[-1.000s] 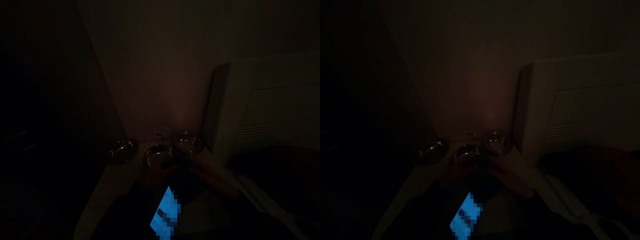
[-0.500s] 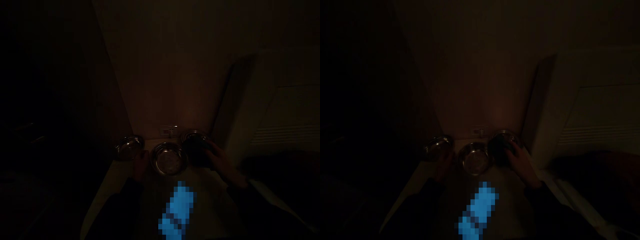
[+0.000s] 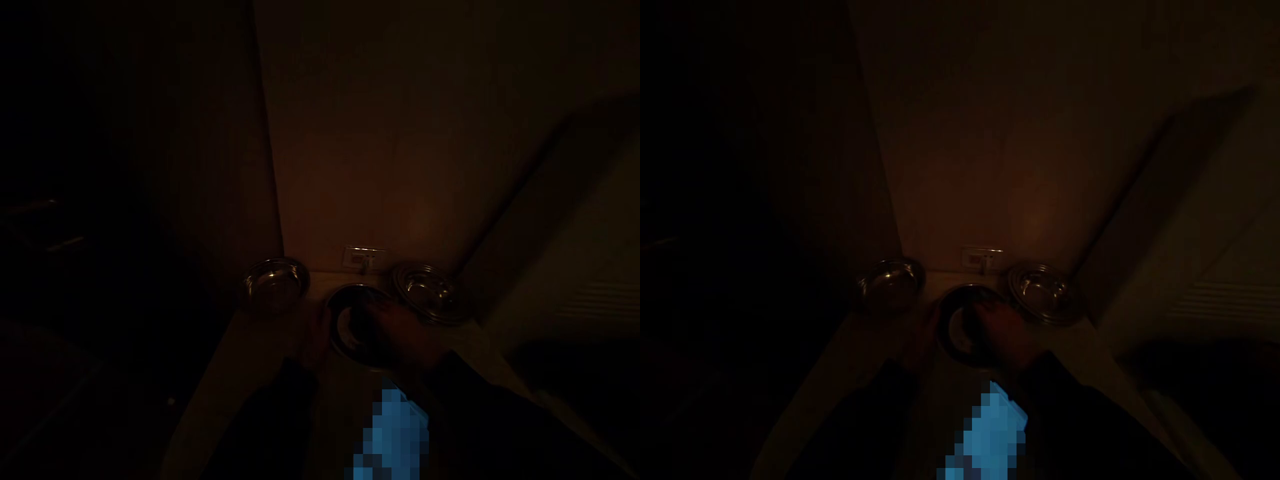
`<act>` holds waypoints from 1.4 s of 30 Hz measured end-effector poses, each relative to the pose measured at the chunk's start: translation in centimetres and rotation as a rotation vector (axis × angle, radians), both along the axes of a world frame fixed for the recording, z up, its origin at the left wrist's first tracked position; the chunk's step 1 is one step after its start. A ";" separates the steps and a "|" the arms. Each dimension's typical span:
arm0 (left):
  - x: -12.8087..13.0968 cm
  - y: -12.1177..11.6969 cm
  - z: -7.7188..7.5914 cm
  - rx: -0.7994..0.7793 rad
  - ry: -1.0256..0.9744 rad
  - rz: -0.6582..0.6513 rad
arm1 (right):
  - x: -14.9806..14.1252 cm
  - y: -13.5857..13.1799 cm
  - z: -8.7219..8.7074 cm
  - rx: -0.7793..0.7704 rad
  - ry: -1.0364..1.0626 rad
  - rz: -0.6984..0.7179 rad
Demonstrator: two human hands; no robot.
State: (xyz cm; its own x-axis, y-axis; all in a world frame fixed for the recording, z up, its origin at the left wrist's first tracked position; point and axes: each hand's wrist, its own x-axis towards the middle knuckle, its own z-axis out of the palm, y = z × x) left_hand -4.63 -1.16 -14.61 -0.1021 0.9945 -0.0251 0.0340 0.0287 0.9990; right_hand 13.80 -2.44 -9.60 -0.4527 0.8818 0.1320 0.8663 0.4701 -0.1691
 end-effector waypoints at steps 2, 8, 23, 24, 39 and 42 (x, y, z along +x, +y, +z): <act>0.2 -0.2 0.1 -0.014 -0.016 0.025 | -0.8 0.0 -0.7 -0.091 -0.008 0.063; 0.9 -0.1 0.2 -0.064 -0.091 0.103 | -2.7 -0.7 -0.8 -0.254 -0.016 0.306; 1.1 0.1 -1.5 -0.008 0.019 0.184 | -4.1 1.9 -1.7 -0.212 0.016 0.167; 1.0 0.2 -1.4 -0.013 0.027 0.199 | -4.1 1.5 -1.4 -0.234 0.019 0.218; 0.7 -0.8 0.9 -0.088 0.070 0.175 | -2.4 2.6 -2.0 -0.195 -0.043 -0.035; 0.7 -0.7 0.6 -0.068 0.024 0.154 | -3.0 2.8 -1.8 -0.209 0.009 -0.055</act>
